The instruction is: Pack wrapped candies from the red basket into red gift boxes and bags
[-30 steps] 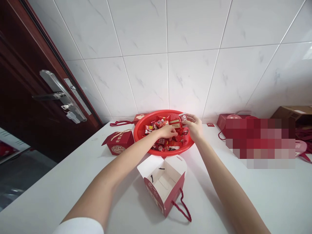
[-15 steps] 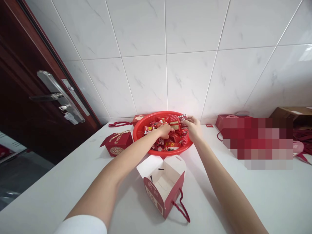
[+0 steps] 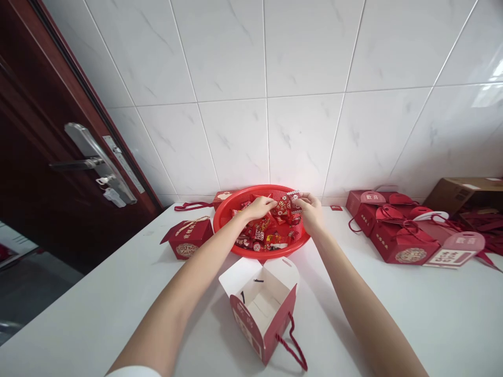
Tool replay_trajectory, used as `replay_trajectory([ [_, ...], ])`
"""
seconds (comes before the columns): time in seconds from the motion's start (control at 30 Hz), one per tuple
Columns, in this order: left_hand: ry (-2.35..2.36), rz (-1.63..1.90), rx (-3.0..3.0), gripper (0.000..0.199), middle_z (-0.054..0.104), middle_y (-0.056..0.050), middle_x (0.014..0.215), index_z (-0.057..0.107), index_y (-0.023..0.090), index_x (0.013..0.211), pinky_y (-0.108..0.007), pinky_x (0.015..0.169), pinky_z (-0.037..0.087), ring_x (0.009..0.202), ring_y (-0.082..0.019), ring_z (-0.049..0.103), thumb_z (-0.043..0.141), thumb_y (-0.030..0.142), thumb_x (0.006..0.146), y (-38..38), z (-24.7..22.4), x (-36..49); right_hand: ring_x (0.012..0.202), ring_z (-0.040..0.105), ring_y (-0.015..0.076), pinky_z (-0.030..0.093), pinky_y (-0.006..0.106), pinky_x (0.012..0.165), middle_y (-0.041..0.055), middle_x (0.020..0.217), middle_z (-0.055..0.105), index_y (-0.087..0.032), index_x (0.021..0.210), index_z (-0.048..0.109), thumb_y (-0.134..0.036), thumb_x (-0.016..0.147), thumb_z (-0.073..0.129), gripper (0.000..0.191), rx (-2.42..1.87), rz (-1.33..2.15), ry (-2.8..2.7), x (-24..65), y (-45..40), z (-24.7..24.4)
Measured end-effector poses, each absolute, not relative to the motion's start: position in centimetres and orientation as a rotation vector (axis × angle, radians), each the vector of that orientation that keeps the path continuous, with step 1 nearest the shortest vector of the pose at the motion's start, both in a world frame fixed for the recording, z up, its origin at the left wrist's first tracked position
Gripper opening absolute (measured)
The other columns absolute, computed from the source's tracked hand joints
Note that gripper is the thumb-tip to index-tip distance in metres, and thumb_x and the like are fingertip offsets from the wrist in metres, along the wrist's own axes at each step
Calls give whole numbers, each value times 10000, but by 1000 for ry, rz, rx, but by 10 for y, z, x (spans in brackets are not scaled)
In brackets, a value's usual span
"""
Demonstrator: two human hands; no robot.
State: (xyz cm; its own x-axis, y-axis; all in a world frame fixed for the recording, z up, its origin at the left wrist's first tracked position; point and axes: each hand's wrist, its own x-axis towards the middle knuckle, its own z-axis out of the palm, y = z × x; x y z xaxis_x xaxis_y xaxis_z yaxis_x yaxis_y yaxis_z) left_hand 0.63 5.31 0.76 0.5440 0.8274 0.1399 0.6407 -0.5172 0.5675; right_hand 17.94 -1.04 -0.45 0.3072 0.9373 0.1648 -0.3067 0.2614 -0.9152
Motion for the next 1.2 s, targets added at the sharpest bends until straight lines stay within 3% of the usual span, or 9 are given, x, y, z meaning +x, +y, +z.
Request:
replay_trajectory([
  [0.1, 1096, 667, 2256, 416, 563, 1, 677, 479, 187, 644, -293, 707, 446, 698, -168, 534, 435, 466, 950, 51, 11, 2, 700, 624, 178, 504, 309, 662, -9, 706, 689, -219, 732, 600, -306, 516, 796, 304, -928, 1016, -855, 179, -11, -3],
  [0.27, 955, 729, 2143, 481, 698, -45, 816, 650, 151, 777, -345, 847, 496, 875, -228, 627, 519, 595, 908, 48, 12, 3, 679, 636, 188, 487, 310, 623, -3, 678, 690, -209, 729, 630, -328, 512, 825, 314, -944, 1080, -876, 179, -16, 0],
  [0.47, 841, 763, 2067, 503, 749, -93, 1077, 735, 150, 1060, -383, 933, 500, 1034, -270, 656, 758, 550, 756, 42, 13, 5, 727, 655, 201, 481, 304, 611, 12, 730, 720, -213, 725, 652, -349, 512, 848, 320, -919, 1105, -872, 178, -17, 2],
  [0.83, 844, 910, 1995, 410, 704, -16, 723, 744, 132, 742, -294, 729, 463, 728, -183, 611, 775, 540, 718, 38, 18, 7, 684, 641, 180, 509, 312, 641, -4, 690, 711, -212, 699, 645, -298, 496, 852, 302, -828, 1140, -805, 179, -12, -2],
  [1.03, 872, 1048, 1893, 446, 687, -21, 734, 731, 142, 765, -306, 774, 465, 809, -198, 612, 691, 587, 765, 43, 14, 5, 670, 636, 164, 507, 292, 607, -39, 704, 703, -232, 726, 623, -264, 501, 852, 322, -775, 1175, -802, 181, -14, -1],
  [1.2, 851, 1020, 1890, 441, 665, -9, 704, 705, 149, 698, -300, 738, 457, 744, -179, 580, 704, 588, 741, 37, 19, 8, 667, 652, 175, 538, 313, 603, -34, 725, 701, -225, 703, 631, -265, 493, 884, 331, -760, 1251, -860, 180, -19, 3],
])
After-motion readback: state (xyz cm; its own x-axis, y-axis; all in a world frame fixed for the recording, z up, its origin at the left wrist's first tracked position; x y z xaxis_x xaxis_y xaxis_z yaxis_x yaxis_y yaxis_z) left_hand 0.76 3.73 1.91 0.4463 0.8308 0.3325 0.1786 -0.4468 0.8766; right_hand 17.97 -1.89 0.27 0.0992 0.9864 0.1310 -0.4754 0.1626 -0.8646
